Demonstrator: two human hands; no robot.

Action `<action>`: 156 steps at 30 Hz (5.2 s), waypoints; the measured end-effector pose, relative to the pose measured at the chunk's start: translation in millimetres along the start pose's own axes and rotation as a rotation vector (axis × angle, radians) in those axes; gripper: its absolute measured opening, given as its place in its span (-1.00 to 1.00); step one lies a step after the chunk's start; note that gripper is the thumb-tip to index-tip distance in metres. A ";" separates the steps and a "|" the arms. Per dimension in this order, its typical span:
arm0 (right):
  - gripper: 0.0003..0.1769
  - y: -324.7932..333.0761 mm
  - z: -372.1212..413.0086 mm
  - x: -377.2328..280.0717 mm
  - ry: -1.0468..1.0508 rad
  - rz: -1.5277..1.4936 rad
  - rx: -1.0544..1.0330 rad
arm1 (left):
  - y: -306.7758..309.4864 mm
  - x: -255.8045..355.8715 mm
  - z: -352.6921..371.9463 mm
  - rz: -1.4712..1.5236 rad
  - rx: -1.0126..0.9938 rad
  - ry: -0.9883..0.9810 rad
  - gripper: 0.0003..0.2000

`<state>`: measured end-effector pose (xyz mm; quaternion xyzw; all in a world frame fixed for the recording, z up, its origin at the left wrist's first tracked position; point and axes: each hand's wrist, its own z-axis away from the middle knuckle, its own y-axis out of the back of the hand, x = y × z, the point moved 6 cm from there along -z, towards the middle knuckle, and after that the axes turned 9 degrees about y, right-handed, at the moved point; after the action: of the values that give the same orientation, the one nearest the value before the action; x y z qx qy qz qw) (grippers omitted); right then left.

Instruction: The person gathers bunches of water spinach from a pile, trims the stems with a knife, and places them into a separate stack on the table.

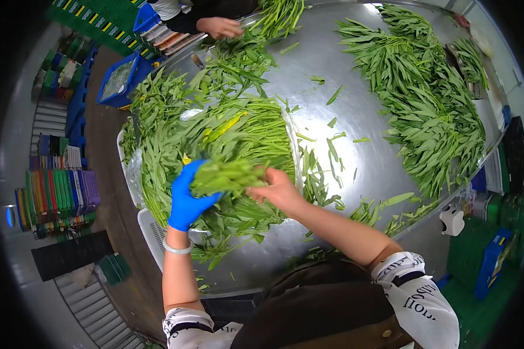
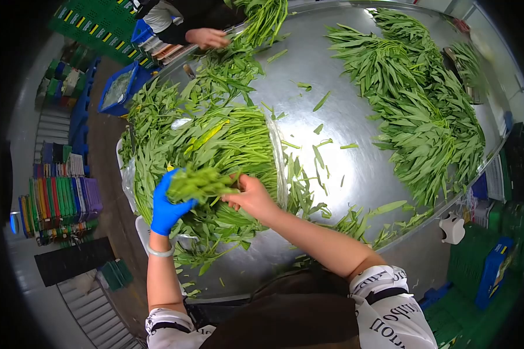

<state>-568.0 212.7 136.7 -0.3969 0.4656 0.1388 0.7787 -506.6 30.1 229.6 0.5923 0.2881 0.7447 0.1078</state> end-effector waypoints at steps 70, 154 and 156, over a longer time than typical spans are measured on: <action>-0.73 305.5 274.8 47.6 -0.003 2.206 -0.079 | 3.9 -75.9 232.3 1.796 0.262 -0.111 -0.40; 0.16 0.5 291.5 12.1 -0.262 0.432 -0.465 | -193.6 44.8 214.5 1.472 0.062 0.374 -0.81; 0.07 13.7 282.2 26.8 -0.349 0.336 -0.330 | -192.1 48.2 207.0 1.351 0.129 0.170 -0.81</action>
<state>-388.3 428.4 178.6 -0.4058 0.3547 0.4059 0.7381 -359.1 272.3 189.5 0.5868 -0.0933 0.6739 -0.4391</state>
